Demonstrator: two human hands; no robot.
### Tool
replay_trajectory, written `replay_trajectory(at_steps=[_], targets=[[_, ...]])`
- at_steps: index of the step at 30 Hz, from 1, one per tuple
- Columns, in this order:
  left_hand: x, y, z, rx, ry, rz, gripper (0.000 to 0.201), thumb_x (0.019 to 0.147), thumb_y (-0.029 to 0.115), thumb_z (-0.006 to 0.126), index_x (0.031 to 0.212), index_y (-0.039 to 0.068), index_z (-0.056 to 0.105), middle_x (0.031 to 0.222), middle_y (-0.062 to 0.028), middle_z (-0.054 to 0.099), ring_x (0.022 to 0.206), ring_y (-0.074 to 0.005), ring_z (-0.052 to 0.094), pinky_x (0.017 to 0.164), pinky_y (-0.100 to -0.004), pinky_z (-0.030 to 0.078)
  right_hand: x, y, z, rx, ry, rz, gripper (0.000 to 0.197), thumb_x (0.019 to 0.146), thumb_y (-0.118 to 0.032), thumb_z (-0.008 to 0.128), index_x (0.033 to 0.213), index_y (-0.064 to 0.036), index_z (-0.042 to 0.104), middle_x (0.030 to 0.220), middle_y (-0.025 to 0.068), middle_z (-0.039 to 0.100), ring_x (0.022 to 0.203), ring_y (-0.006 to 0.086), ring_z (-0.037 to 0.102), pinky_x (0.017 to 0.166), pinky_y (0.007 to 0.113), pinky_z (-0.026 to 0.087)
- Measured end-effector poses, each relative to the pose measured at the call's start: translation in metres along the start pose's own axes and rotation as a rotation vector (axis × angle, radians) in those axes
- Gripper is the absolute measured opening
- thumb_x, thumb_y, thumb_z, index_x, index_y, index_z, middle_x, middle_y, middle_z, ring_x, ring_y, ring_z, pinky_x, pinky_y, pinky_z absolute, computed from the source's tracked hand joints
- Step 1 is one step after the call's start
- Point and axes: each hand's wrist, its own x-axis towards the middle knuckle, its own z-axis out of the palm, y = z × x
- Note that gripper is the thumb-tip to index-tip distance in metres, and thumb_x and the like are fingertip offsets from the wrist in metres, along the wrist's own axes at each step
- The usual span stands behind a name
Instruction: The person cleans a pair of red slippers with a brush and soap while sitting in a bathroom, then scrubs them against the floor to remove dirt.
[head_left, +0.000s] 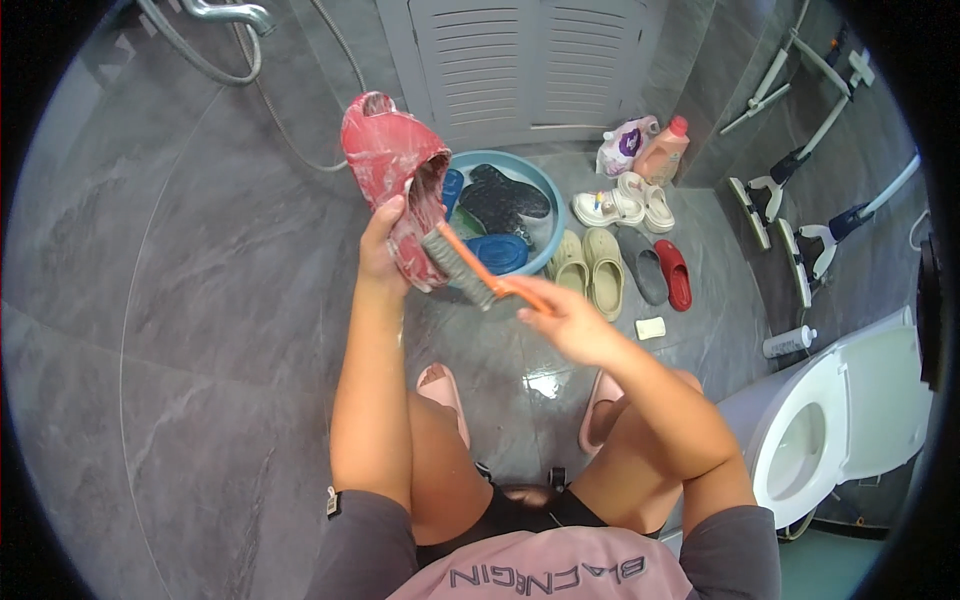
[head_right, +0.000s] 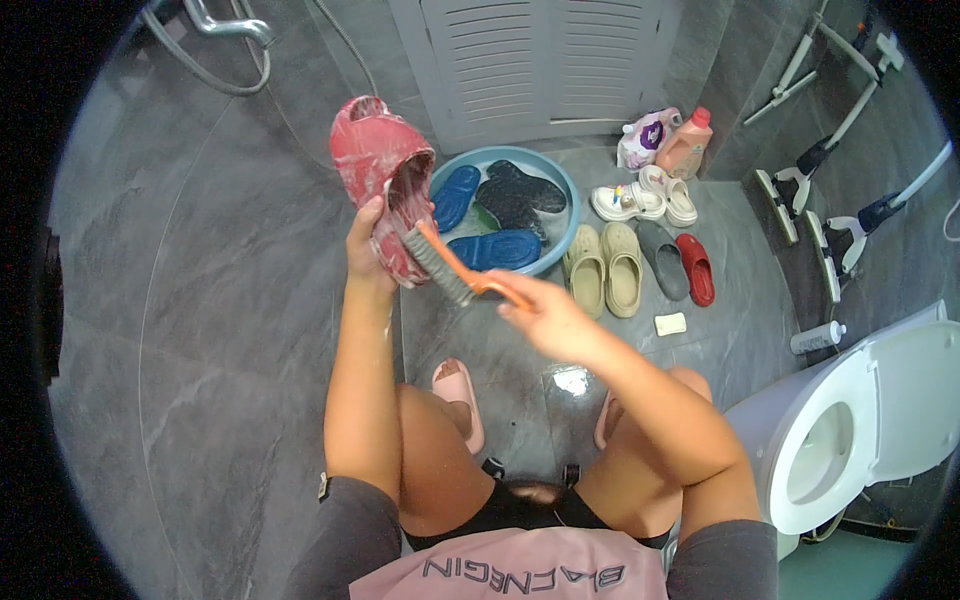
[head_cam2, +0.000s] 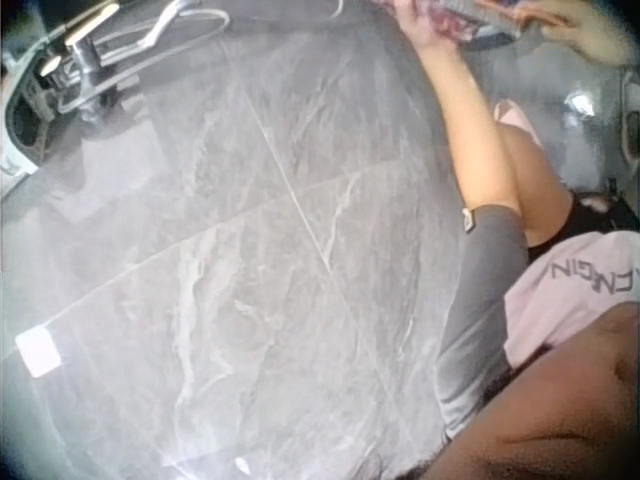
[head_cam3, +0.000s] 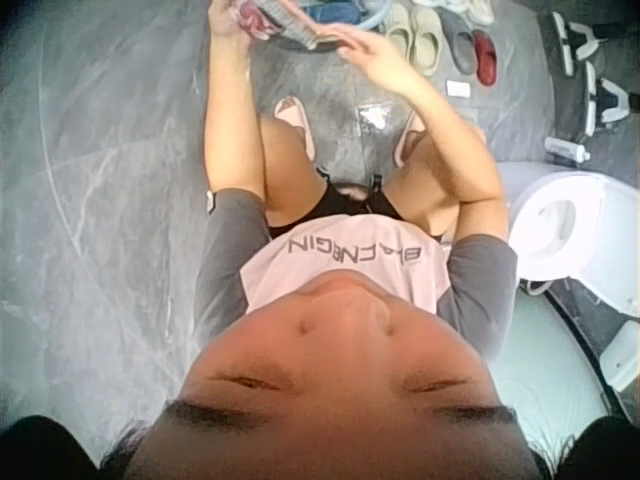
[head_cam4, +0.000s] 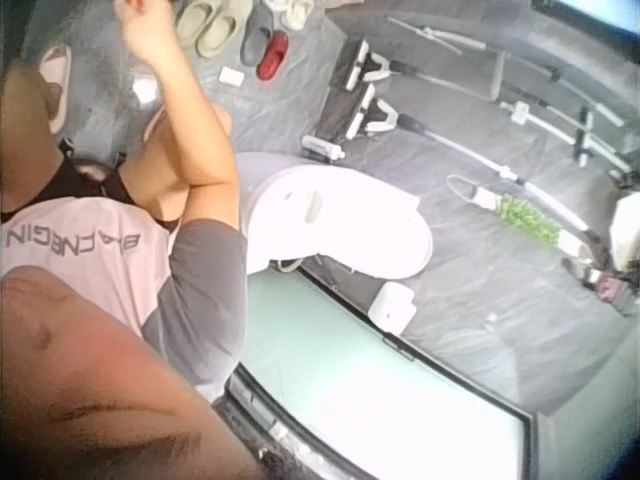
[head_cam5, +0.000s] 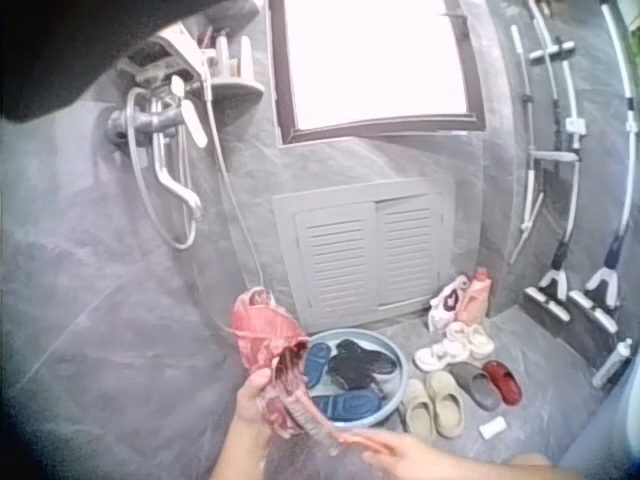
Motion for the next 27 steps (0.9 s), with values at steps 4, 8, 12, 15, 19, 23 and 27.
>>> replay_trajectory(at_steps=[4, 8, 12, 15, 19, 23, 27], targets=[[0.001, -0.008, 0.008, 0.117, 0.034, 0.027, 0.052, 0.081, 0.02, 0.063, 0.128, 0.002, 0.049, 0.113, -0.0137, 0.062, 0.103, -0.0258, 0.062, 0.093, -0.0392, 0.048, 0.007, -0.009, -0.019, -0.17, 0.382, -0.309, 0.048, 0.092, -0.014, 0.058, 0.138, -0.011, 0.046, 0.12, 0.0127, 0.061, 0.108, 0.0235, 0.06, 0.094, 0.03, 0.046], [-0.003, -0.016, 0.031, 0.42, -0.03, -0.187, 0.073, 0.072, 0.009, 0.071, 0.137, 0.003, 0.038, 0.122, -0.0101, 0.055, 0.112, -0.0206, 0.055, 0.097, -0.0344, 0.042, 0.0, -0.027, -0.019, -0.912, 0.355, -0.268, 0.045, 0.09, -0.025, 0.061, 0.133, -0.0319, 0.051, 0.08, 0.0109, 0.057, 0.066, 0.0339, 0.059, 0.061, 0.043, 0.049], [-0.004, -0.038, 0.056, 0.751, -0.102, -0.224, 0.095, 0.064, 0.004, 0.072, 0.146, 0.0, 0.024, 0.138, -0.0144, 0.044, 0.124, -0.0221, 0.047, 0.102, -0.0309, 0.037, 0.023, -0.023, -0.046, -0.865, 0.63, -0.327, 0.045, 0.091, -0.026, 0.06, 0.134, -0.0323, 0.049, 0.077, 0.0127, 0.058, 0.069, 0.0338, 0.061, 0.061, 0.042, 0.05], [-0.006, -0.034, 0.057, 0.858, -0.05, -0.239, 0.101, 0.064, 0.005, 0.073, 0.148, 0.0, 0.019, 0.14, -0.0149, 0.042, 0.126, -0.0235, 0.045, 0.104, -0.0305, 0.036, 0.023, -0.019, -0.048, -0.921, 0.682, -0.268, 0.045, 0.09, -0.026, 0.061, 0.133, -0.0324, 0.05, 0.077, 0.0132, 0.059, 0.066, 0.0337, 0.062, 0.057, 0.043, 0.05], [-0.01, -0.033, 0.038, 1.185, 0.032, -0.081, 0.101, 0.064, 0.006, 0.073, 0.149, 0.001, 0.018, 0.141, -0.0173, 0.041, 0.127, -0.0232, 0.044, 0.104, -0.031, 0.036, -0.005, -0.014, -0.007, -1.025, 0.378, -0.338, 0.049, 0.085, -0.031, 0.067, 0.131, -0.0373, 0.051, 0.076, 0.0118, 0.06, 0.059, 0.0315, 0.062, 0.051, 0.042, 0.051], [-0.015, -0.026, 0.053, 1.373, 0.044, -0.133, 0.106, 0.06, 0.014, 0.076, 0.15, 0.008, 0.02, 0.128, -0.0172, 0.047, 0.121, -0.0314, 0.048, 0.102, -0.0357, 0.038, 0.016, -0.016, -0.055, -0.963, 0.562, -0.296, 0.045, 0.089, -0.034, 0.062, 0.132, -0.0336, 0.05, 0.08, 0.0129, 0.064, 0.068, 0.0325, 0.064, 0.058, 0.043, 0.051], [-0.021, -0.029, 0.079, 1.827, 0.084, -0.012, 0.099, 0.06, 0.021, 0.074, 0.148, 0.017, 0.029, 0.123, -0.0199, 0.046, 0.119, -0.0386, 0.046, 0.097, -0.0471, 0.039, 0.016, 0.013, -0.1, -0.911, 0.742, -0.278, 0.039, 0.094, -0.033, 0.056, 0.132, -0.0271, 0.052, 0.069, 0.009, 0.061, 0.061, 0.0257, 0.063, 0.051, 0.037, 0.048]])
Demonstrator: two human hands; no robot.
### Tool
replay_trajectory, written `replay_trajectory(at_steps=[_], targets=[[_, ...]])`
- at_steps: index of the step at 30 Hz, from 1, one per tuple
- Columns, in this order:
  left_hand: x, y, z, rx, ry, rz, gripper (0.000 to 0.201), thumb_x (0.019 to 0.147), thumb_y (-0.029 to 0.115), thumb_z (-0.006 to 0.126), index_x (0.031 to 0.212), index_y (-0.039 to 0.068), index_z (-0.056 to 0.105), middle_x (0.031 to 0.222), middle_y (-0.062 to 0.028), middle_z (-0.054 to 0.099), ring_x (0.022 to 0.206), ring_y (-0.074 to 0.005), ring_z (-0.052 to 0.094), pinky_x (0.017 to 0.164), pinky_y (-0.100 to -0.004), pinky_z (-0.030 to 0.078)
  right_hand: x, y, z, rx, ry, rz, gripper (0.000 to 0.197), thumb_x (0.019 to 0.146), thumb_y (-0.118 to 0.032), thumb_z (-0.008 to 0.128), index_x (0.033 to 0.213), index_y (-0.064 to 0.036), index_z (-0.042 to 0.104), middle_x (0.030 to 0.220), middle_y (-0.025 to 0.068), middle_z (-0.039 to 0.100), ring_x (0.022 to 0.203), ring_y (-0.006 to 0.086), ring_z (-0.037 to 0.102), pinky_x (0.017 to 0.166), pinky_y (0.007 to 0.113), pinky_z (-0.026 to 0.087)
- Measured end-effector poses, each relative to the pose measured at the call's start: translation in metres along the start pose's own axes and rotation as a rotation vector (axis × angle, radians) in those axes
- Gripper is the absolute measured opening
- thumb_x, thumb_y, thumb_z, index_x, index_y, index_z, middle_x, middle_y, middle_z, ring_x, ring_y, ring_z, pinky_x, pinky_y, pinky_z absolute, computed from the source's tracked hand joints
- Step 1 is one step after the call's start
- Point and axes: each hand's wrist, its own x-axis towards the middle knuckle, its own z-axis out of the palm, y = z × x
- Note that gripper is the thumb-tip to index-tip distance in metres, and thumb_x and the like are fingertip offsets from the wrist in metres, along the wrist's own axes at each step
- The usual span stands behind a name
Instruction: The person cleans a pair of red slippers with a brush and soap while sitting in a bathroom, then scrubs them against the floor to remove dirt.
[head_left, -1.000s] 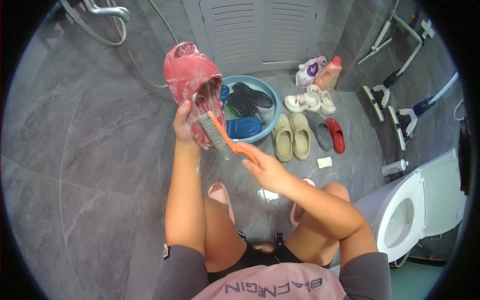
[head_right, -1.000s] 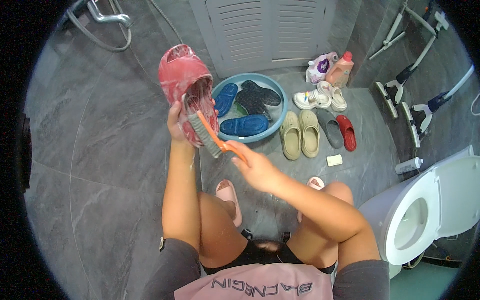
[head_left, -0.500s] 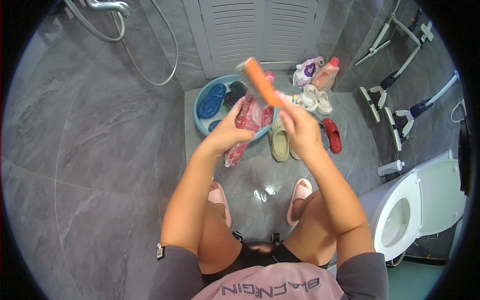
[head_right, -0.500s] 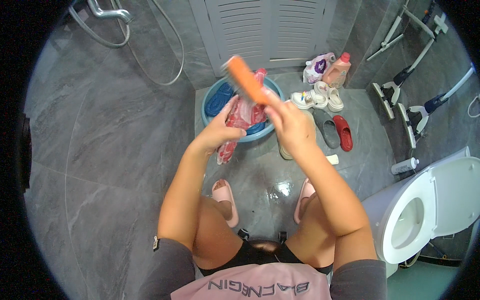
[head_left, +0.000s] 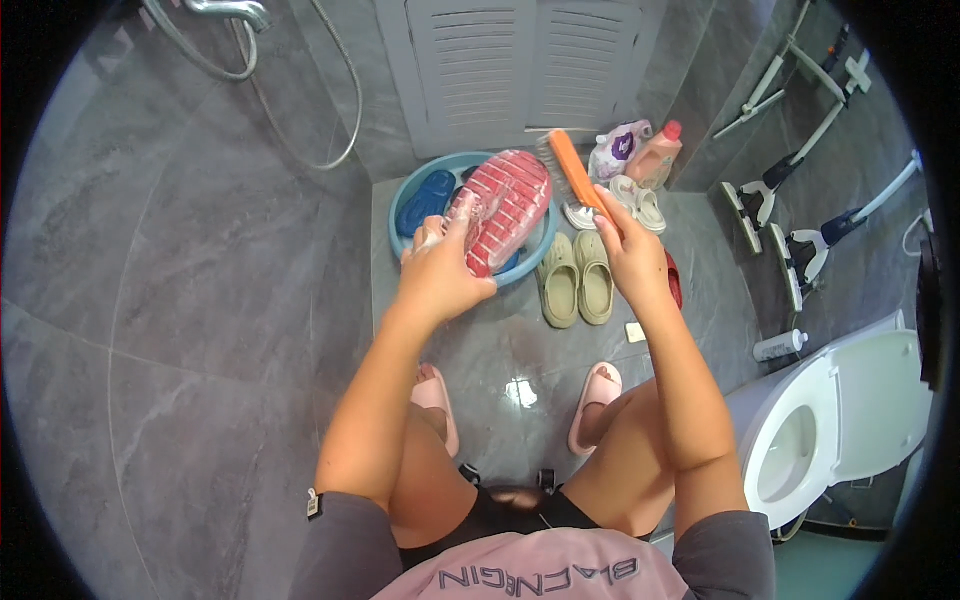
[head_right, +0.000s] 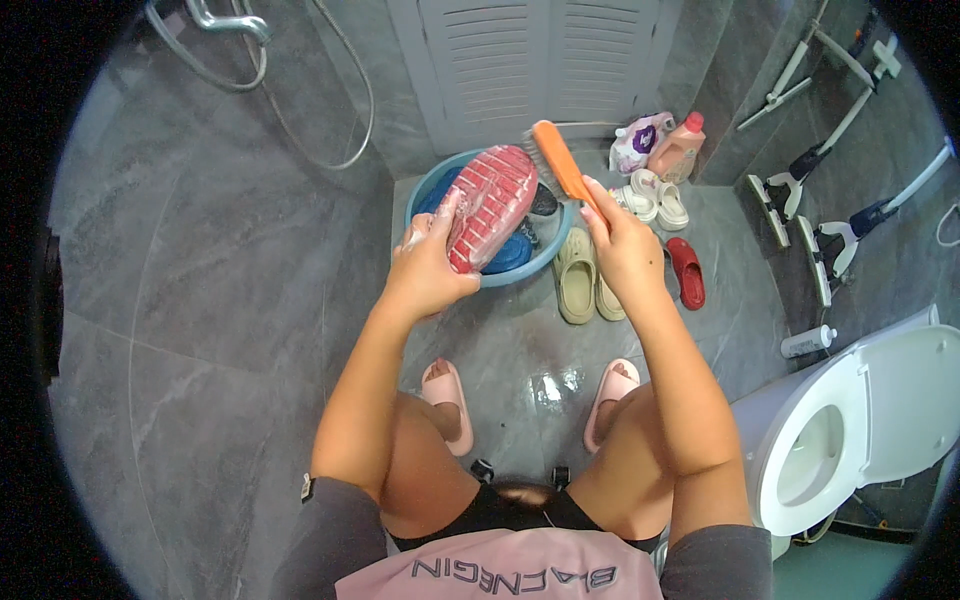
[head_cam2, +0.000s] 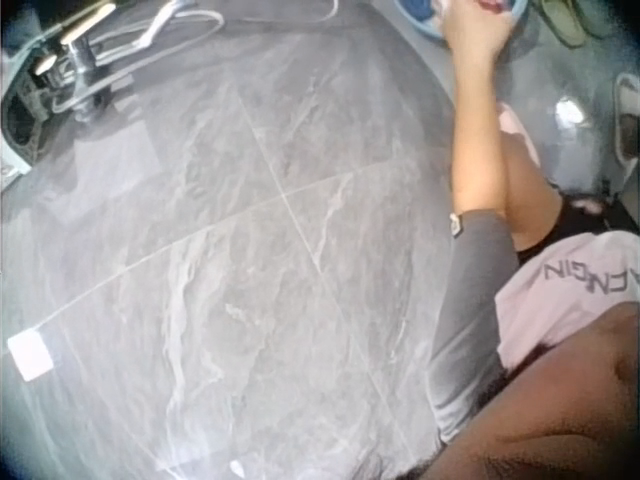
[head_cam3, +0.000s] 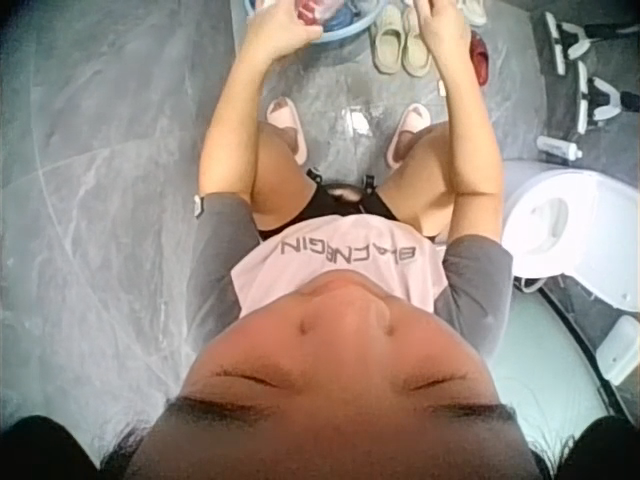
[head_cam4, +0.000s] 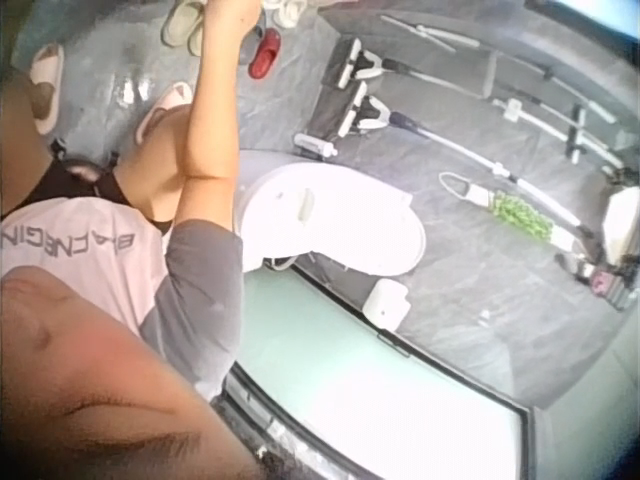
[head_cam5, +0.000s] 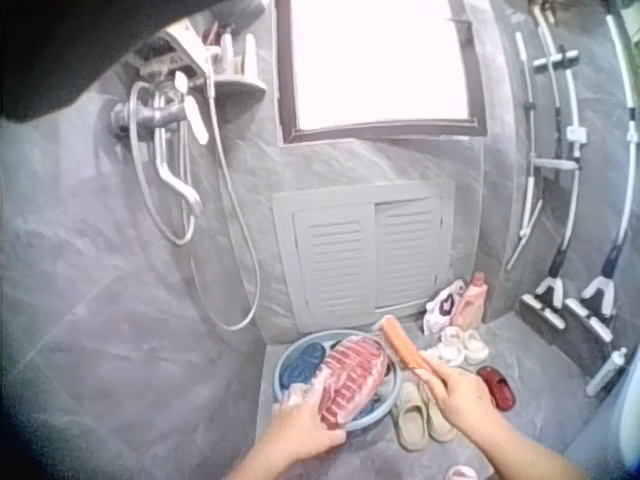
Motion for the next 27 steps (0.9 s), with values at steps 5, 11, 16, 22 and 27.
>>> replay_trajectory(at_steps=[5, 11, 16, 22, 27], targets=[[-0.003, 0.009, 0.012, 0.114, 0.226, 0.158, 0.107, 0.057, 0.03, 0.08, 0.146, 0.006, 0.025, 0.124, -0.0198, 0.047, 0.115, -0.0381, 0.048, 0.093, -0.0503, 0.039, -0.004, -0.051, -0.001, 1.301, -0.107, 0.979, 0.039, 0.093, -0.031, 0.061, 0.127, -0.0189, 0.047, 0.075, -0.0045, 0.047, 0.044, 0.0035, 0.032, 0.037, 0.02, 0.027], [-0.007, 0.034, 0.036, -0.162, 0.364, 0.306, 0.102, 0.053, 0.035, 0.089, 0.132, -0.002, 0.038, 0.123, -0.0208, 0.047, 0.11, -0.0385, 0.049, 0.095, -0.0449, 0.041, -0.025, -0.069, 0.014, 1.292, -0.063, 0.857, 0.044, 0.086, -0.02, 0.07, 0.12, -0.0101, 0.045, 0.082, -0.0019, 0.056, 0.047, 0.0044, 0.043, 0.037, 0.02, 0.032], [0.006, 0.006, 0.034, -0.665, 0.15, 0.239, 0.08, 0.07, 0.021, 0.081, 0.135, 0.002, 0.038, 0.127, -0.0134, 0.047, 0.12, -0.026, 0.048, 0.103, -0.039, 0.038, -0.03, -0.073, 0.017, 1.362, -0.165, 0.787, 0.041, 0.084, -0.017, 0.072, 0.115, -0.0077, 0.046, 0.085, 0.0, 0.059, 0.049, 0.0042, 0.046, 0.038, 0.019, 0.033], [0.004, 0.005, 0.022, -1.44, -0.217, 0.039, 0.068, 0.076, 0.013, 0.073, 0.135, 0.004, 0.039, 0.124, -0.0105, 0.054, 0.112, -0.0206, 0.055, 0.101, -0.0365, 0.041, -0.037, -0.07, 0.013, 1.215, -0.32, 0.744, 0.059, 0.08, -0.017, 0.075, 0.128, -0.0054, 0.042, 0.085, 0.0009, 0.058, 0.045, 0.005, 0.043, 0.036, 0.02, 0.031], [0.01, -0.003, 0.028, -1.57, -0.237, -0.087, 0.058, 0.076, 0.007, 0.071, 0.127, 0.003, 0.044, 0.114, -0.0094, 0.059, 0.103, -0.0178, 0.059, 0.092, -0.0345, 0.047, -0.038, -0.077, 0.021, 1.069, -0.098, 0.568, 0.069, 0.085, -0.012, 0.069, 0.144, -0.007, 0.032, 0.091, 0.0034, 0.059, 0.063, 0.0054, 0.05, 0.05, 0.02, 0.039]])
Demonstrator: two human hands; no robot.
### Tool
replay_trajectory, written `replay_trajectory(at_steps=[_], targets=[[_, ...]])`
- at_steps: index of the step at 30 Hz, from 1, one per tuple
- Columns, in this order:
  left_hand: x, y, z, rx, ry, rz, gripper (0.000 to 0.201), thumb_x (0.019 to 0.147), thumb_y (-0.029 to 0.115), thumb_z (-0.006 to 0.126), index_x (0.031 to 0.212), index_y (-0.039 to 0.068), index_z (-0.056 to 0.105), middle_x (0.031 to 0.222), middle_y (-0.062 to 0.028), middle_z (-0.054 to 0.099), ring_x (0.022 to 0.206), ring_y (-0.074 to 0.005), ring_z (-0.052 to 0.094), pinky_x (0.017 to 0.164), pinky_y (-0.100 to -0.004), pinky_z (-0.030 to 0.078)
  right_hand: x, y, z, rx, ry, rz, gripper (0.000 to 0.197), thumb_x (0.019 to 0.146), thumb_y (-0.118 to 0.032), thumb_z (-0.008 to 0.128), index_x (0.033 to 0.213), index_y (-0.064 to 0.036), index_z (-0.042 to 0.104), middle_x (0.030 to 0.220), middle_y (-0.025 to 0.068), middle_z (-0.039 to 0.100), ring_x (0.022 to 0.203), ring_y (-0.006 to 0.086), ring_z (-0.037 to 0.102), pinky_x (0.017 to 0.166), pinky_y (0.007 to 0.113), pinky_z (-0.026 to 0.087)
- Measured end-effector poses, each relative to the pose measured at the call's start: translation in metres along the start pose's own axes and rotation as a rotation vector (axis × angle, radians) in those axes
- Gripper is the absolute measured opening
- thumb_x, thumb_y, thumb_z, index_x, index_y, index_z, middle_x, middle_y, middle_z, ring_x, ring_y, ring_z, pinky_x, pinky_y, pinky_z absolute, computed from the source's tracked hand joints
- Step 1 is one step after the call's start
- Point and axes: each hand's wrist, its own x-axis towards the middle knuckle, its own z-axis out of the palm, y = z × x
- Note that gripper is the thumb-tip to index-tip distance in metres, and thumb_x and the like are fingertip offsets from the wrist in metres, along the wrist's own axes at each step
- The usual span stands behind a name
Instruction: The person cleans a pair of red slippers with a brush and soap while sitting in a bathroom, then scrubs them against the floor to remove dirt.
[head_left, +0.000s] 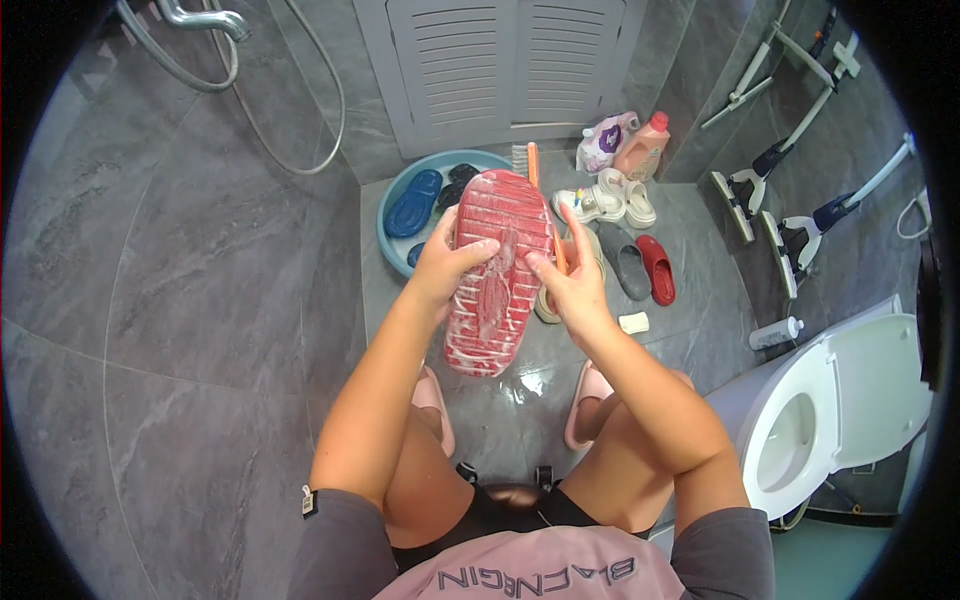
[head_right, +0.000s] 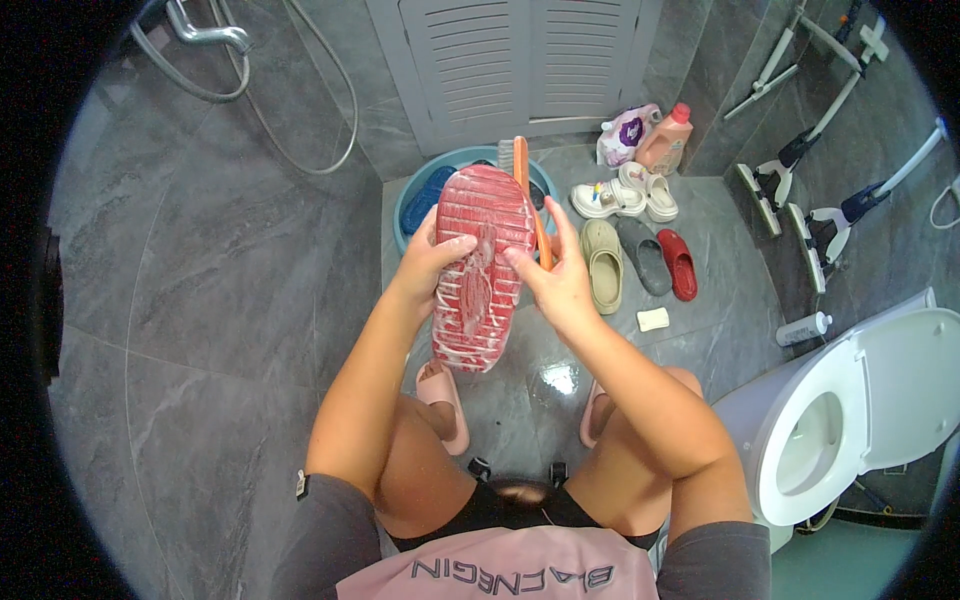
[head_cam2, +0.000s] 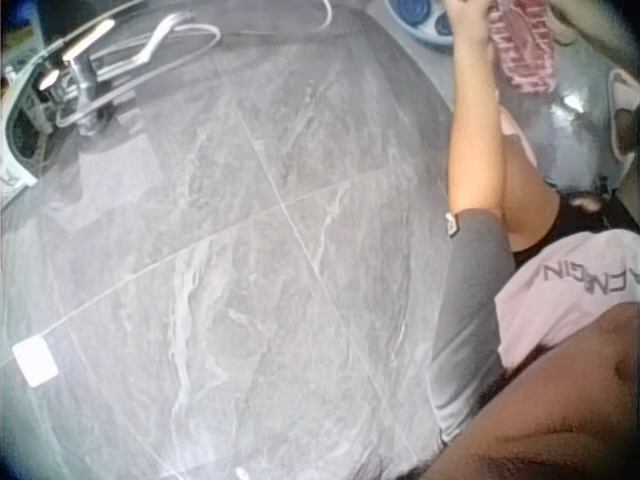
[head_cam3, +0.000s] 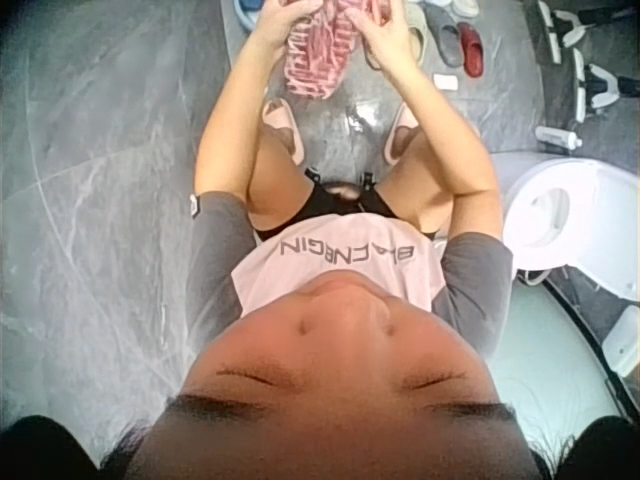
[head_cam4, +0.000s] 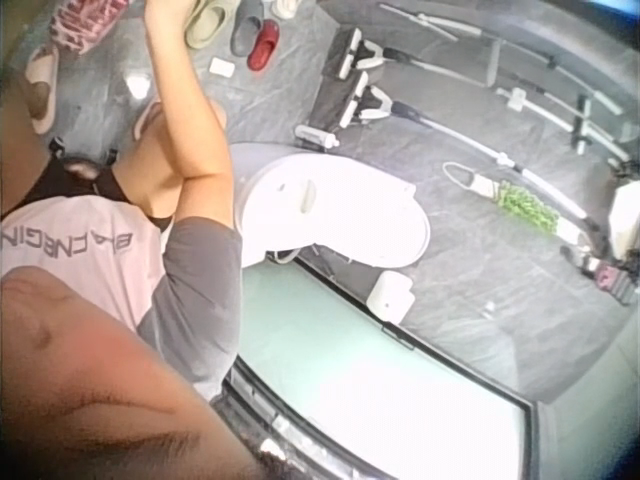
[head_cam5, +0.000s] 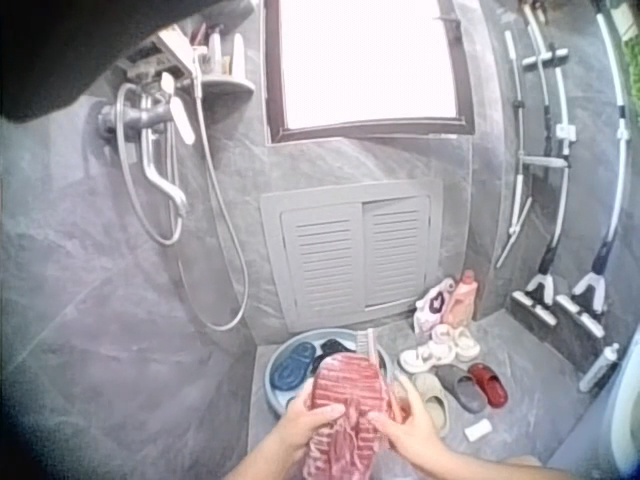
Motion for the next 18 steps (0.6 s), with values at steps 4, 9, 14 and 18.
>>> replay_trajectory(at_steps=[4, 9, 14, 18], targets=[[0.008, -0.001, -0.011, 0.098, 0.142, 0.128, 0.047, 0.075, 0.003, 0.068, 0.118, 0.003, 0.05, 0.108, -0.0083, 0.062, 0.096, -0.0172, 0.062, 0.089, -0.0336, 0.05, 0.006, 0.001, -0.014, -0.162, 0.073, 0.069, 0.058, 0.09, -0.006, 0.06, 0.143, -0.0076, 0.036, 0.113, 0.0104, 0.06, 0.098, 0.0142, 0.059, 0.083, 0.027, 0.047], [0.01, 0.003, -0.016, 0.238, 0.221, 0.2, 0.046, 0.071, 0.0, 0.066, 0.114, 0.002, 0.053, 0.105, -0.0066, 0.062, 0.093, -0.014, 0.061, 0.085, -0.029, 0.048, -0.002, 0.004, -0.019, -0.483, -0.038, -0.486, 0.053, 0.091, -0.007, 0.057, 0.142, -0.0098, 0.041, 0.124, 0.0159, 0.059, 0.117, 0.0253, 0.056, 0.098, 0.032, 0.041], [0.007, -0.001, -0.006, 0.589, 0.175, 0.103, 0.043, 0.068, 0.001, 0.07, 0.109, 0.003, 0.054, 0.098, -0.0048, 0.062, 0.087, -0.0128, 0.06, 0.08, -0.0283, 0.049, 0.0, 0.013, -0.013, -0.57, -0.215, -0.347, 0.053, 0.093, -0.007, 0.053, 0.144, -0.012, 0.038, 0.125, 0.0217, 0.057, 0.115, 0.033, 0.057, 0.096, 0.033, 0.043], [0.014, -0.025, -0.007, 0.791, 0.19, 0.407, 0.04, 0.068, 0.006, 0.068, 0.107, 0.004, 0.056, 0.092, -0.0056, 0.064, 0.082, -0.0137, 0.061, 0.074, -0.0286, 0.049, 0.004, 0.013, -0.006, -0.57, -0.112, -0.36, 0.052, 0.094, -0.007, 0.051, 0.144, -0.0108, 0.036, 0.124, 0.0233, 0.057, 0.113, 0.0341, 0.058, 0.093, 0.035, 0.046]])
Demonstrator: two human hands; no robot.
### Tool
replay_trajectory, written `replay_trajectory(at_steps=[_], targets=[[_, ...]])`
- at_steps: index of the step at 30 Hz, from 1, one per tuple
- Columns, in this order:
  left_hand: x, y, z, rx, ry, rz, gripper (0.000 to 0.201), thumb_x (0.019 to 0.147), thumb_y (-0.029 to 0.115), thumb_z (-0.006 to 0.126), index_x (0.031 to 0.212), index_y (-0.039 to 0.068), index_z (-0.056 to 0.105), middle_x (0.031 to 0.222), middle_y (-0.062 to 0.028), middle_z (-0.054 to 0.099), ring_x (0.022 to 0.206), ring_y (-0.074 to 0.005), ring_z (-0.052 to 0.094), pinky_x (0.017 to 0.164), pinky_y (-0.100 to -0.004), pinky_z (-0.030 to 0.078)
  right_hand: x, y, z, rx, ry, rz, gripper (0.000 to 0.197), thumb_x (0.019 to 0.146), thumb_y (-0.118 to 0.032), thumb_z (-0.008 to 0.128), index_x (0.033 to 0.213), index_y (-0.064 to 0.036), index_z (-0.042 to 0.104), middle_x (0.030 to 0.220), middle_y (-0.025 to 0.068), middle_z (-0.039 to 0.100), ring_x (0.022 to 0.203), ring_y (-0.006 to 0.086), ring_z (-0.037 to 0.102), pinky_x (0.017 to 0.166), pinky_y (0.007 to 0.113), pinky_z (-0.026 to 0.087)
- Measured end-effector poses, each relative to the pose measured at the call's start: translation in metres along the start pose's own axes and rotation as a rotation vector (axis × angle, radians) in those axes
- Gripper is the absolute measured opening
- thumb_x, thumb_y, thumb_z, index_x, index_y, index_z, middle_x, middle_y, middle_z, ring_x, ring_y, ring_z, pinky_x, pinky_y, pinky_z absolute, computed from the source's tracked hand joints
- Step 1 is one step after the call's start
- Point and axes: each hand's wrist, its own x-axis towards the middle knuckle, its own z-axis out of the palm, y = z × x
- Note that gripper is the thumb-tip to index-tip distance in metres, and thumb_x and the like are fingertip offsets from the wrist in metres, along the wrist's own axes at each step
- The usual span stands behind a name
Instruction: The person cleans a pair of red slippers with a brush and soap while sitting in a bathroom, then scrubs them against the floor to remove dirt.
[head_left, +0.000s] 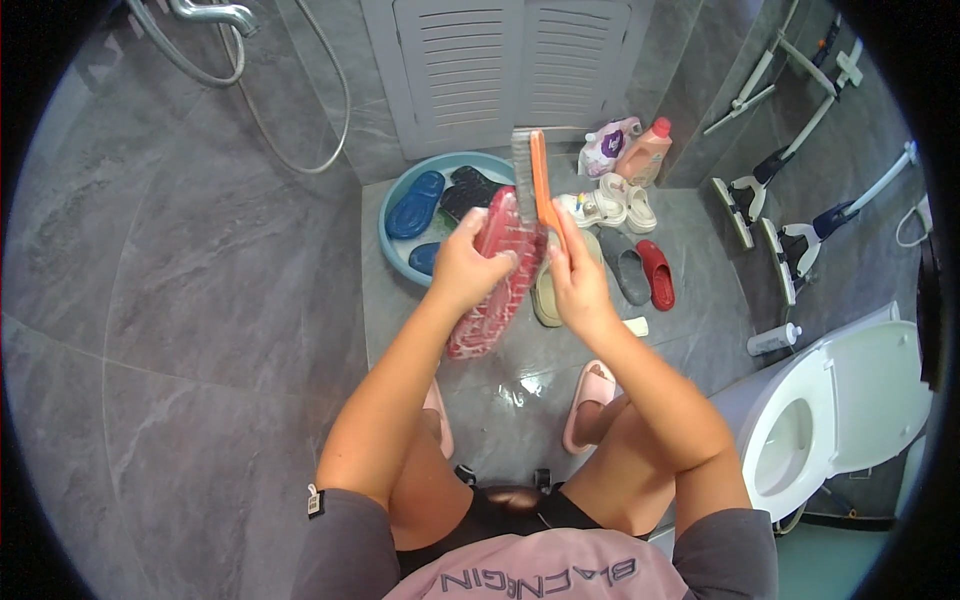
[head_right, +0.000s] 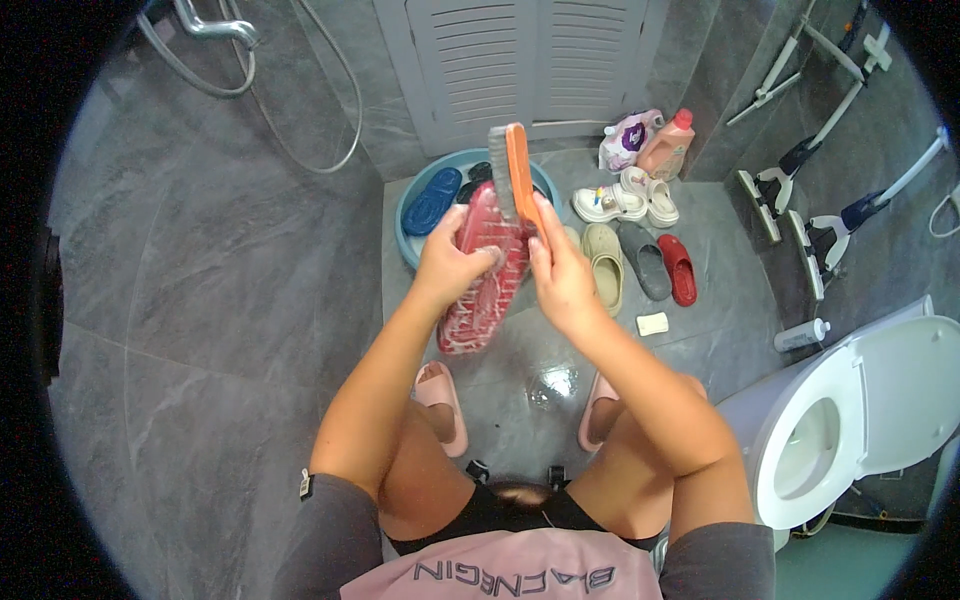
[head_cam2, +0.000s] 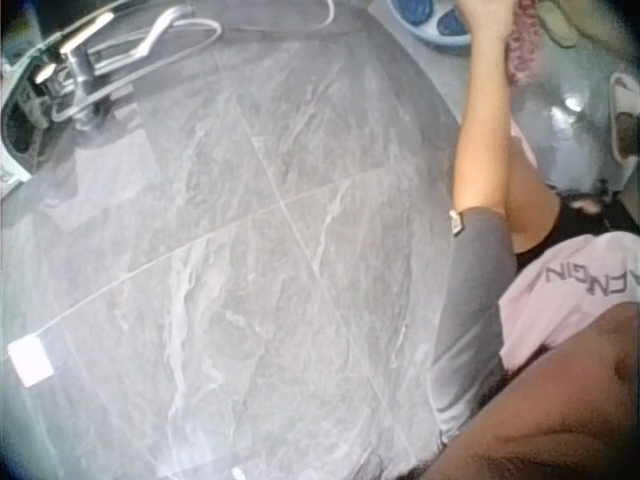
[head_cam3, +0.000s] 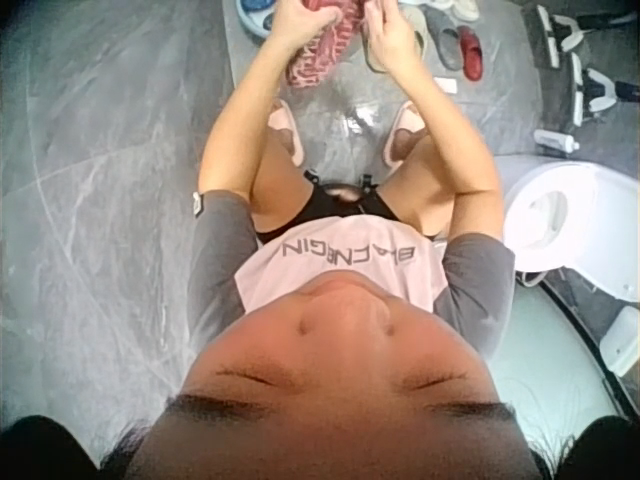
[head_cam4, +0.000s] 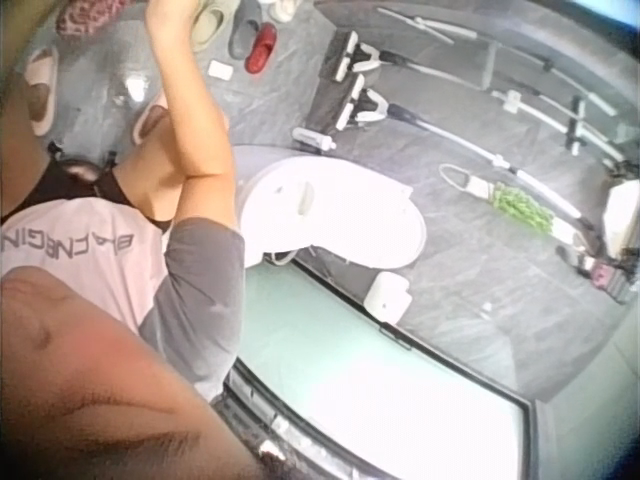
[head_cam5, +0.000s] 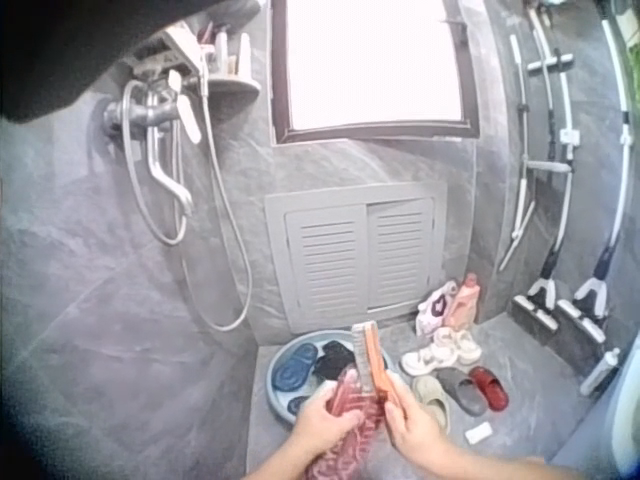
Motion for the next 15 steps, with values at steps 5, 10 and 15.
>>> replay_trajectory(at_steps=[5, 10, 15], targets=[[0.014, 0.007, -0.021, -0.225, 0.209, -0.142, 0.039, 0.068, 0.01, 0.066, 0.105, 0.005, 0.056, 0.09, -0.0058, 0.063, 0.079, -0.0146, 0.061, 0.075, -0.0304, 0.049, -0.041, -0.011, 0.015, -0.16, -0.171, -0.014, 0.053, 0.094, -0.01, 0.051, 0.144, -0.008, 0.033, 0.126, 0.0247, 0.055, 0.111, 0.0367, 0.059, 0.093, 0.04, 0.046], [-0.002, -0.008, -0.004, 0.023, -0.033, -0.118, 0.04, 0.067, 0.01, 0.069, 0.105, 0.004, 0.056, 0.091, -0.0051, 0.061, 0.084, -0.0146, 0.06, 0.077, -0.0293, 0.048, 0.012, 0.0, -0.001, -0.109, -0.046, 0.175, 0.052, 0.096, -0.011, 0.049, 0.145, -0.0114, 0.033, 0.106, 0.0242, 0.062, 0.091, 0.0368, 0.064, 0.078, 0.039, 0.05], [0.012, 0.011, -0.038, -0.155, 0.101, -0.129, 0.04, 0.07, 0.003, 0.07, 0.108, 0.005, 0.056, 0.096, -0.0017, 0.061, 0.085, -0.0115, 0.059, 0.082, -0.0282, 0.047, -0.046, -0.027, 0.022, -0.052, -0.242, 0.073, 0.058, 0.093, -0.006, 0.053, 0.146, -0.0126, 0.03, 0.13, 0.0256, 0.052, 0.115, 0.0374, 0.056, 0.095, 0.039, 0.046]])
